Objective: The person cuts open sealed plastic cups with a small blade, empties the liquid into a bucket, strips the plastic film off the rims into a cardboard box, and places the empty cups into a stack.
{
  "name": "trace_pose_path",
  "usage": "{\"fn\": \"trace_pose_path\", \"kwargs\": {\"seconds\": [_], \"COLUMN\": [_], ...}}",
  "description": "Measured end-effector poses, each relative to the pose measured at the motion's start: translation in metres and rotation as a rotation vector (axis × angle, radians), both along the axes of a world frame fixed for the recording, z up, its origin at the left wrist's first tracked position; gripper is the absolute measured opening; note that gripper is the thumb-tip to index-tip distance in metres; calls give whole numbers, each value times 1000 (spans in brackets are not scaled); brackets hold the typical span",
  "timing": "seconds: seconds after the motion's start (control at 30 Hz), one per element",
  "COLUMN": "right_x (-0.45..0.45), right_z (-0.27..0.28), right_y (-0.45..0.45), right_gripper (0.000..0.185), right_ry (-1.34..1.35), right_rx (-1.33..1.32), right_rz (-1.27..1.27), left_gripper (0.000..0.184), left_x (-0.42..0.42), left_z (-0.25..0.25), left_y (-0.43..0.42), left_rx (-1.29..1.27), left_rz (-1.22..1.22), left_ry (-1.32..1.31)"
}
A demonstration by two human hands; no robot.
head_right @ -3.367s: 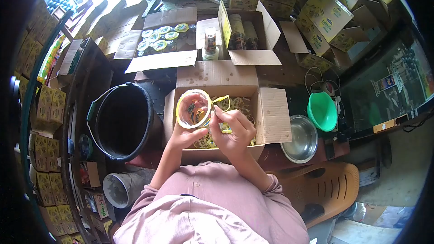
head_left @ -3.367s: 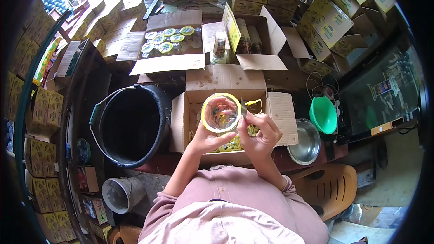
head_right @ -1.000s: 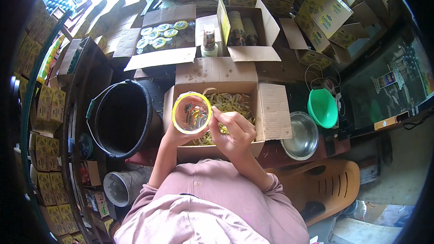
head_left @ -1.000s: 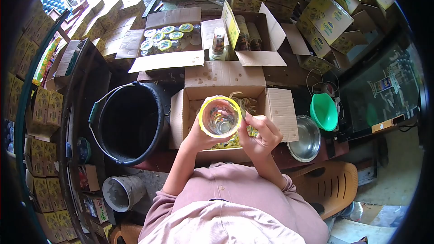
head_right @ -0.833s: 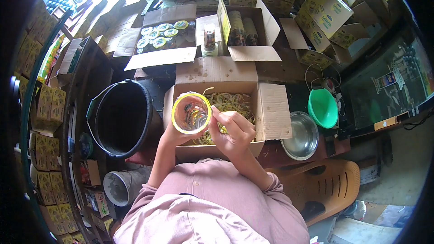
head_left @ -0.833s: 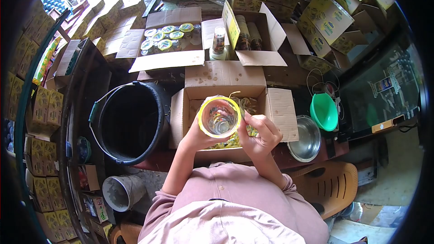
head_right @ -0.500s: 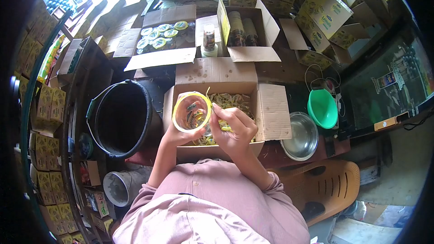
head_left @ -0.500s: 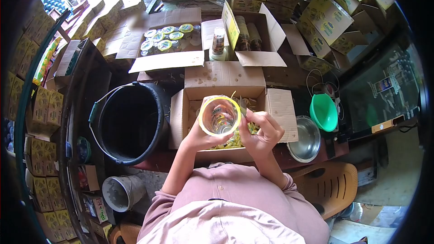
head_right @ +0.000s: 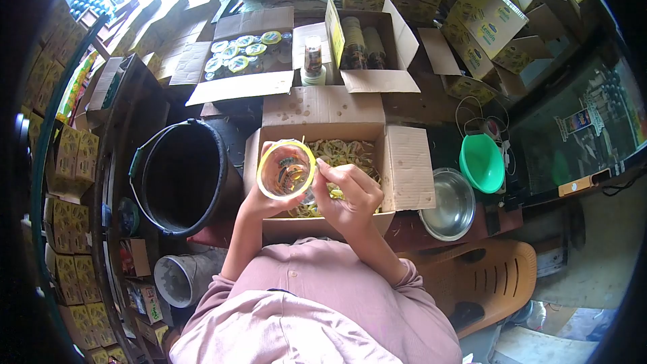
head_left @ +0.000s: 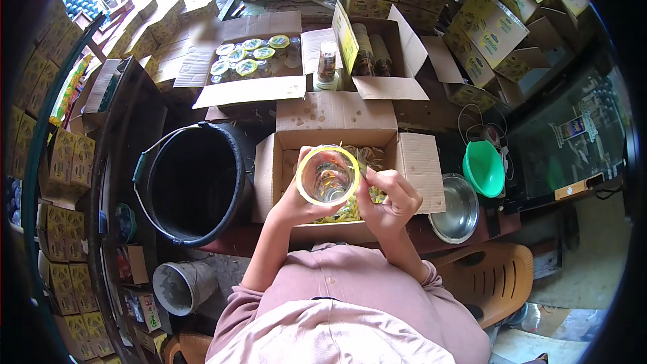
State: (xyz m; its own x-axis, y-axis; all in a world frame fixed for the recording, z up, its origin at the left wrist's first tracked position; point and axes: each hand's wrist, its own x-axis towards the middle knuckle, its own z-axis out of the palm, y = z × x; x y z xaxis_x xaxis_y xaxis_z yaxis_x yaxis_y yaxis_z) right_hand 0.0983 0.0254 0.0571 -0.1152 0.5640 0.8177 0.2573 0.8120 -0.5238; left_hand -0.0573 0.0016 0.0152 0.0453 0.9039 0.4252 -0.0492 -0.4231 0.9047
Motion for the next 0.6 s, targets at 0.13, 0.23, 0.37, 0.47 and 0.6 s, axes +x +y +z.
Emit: {"fn": "trace_pose_path", "kwargs": {"seconds": [0.13,0.23,0.37,0.47,0.6], "right_x": [1,4,6,3,2], "right_z": [2,4,1,-1,-1], "right_y": [0,2,1,-1,-2], "right_gripper": [25,25,24,22,21], "right_ry": [-27,-30,-1,18,-1], "right_rx": [10,-24,-103,-105,-55], "right_rz": [-21,-2,-3,-33,-57], "left_gripper": [69,70,69,67,65], "left_x": [0,0,0,6,9], "left_z": [-3,-1,3,6,4], "left_y": [0,-2,2,5,2], "left_rx": [8,25,1,3,2], "left_rz": [-29,-42,-105,-72,-56], "left_ry": [-15,41,-67,-153,-207]}}
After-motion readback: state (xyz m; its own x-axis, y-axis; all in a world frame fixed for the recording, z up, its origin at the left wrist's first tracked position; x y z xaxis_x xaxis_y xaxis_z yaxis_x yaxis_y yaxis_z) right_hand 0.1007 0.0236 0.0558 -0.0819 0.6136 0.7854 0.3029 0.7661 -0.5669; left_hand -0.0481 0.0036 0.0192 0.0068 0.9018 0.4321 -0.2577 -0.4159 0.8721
